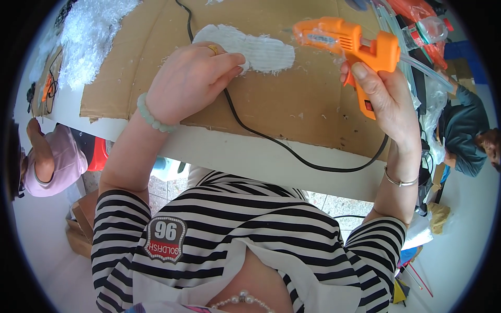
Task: Using a hot glue gun to attach white fiberfill stuffing to white fabric base pieces.
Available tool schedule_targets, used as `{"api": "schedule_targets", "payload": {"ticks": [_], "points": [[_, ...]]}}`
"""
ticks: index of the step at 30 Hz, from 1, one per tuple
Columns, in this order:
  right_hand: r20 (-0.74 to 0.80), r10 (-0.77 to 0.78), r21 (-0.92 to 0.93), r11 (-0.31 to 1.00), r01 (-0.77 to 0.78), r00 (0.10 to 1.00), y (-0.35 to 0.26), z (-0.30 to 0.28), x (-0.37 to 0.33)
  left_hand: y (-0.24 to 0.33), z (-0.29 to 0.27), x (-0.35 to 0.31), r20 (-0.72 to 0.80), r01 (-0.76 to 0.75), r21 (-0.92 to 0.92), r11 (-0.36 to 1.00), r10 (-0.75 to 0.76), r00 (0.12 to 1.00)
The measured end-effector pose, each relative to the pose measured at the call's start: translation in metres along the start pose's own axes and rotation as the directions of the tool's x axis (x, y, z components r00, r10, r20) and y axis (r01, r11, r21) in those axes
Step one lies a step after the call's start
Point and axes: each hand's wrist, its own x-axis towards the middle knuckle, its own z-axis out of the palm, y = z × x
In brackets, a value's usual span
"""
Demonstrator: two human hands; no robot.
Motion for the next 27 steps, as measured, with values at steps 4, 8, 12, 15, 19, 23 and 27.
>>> {"api": "schedule_targets", "payload": {"ticks": [4, 8, 12, 15, 19, 23, 27], "points": [[-0.104, -0.057, 0.005, 0.998, 0.058, 0.993, 0.003, 0.002, -0.006, 0.002, 0.003, 0.002, -0.117, -0.017, -0.059, 0.998, 0.01, 0.993], [-0.192, 0.226, -0.381, 0.88, -0.285, 0.955, 0.008, 0.007, -0.01, 0.001, 0.003, -0.001, -0.131, -0.021, -0.054, 0.998, 0.014, 0.991], [-0.108, -0.26, -0.847, 0.53, 0.048, 0.96, 0.025, 0.021, -0.007, 0.001, 0.002, 0.0, -0.064, -0.012, -0.034, 0.999, 0.01, 0.998], [-0.072, -0.24, -0.911, 0.41, 0.034, 0.968, 0.027, 0.023, -0.007, 0.002, 0.001, 0.0, -0.065, -0.009, -0.034, 0.999, 0.007, 0.998], [0.064, -0.19, -0.877, 0.458, 0.146, 0.98, 0.007, 0.016, -0.01, 0.001, 0.001, -0.001, -0.059, -0.01, -0.021, 1.0, 0.008, 0.998], [0.151, -0.17, -0.825, 0.521, 0.219, 0.974, -0.016, 0.008, -0.003, 0.001, 0.0, -0.001, -0.07, -0.025, -0.014, 1.0, 0.024, 0.997], [0.033, -0.194, -0.757, 0.636, 0.151, 0.981, -0.025, 0.016, 0.023, 0.0, 0.001, -0.001, -0.086, -0.032, -0.011, 0.999, 0.03, 0.996]]}}
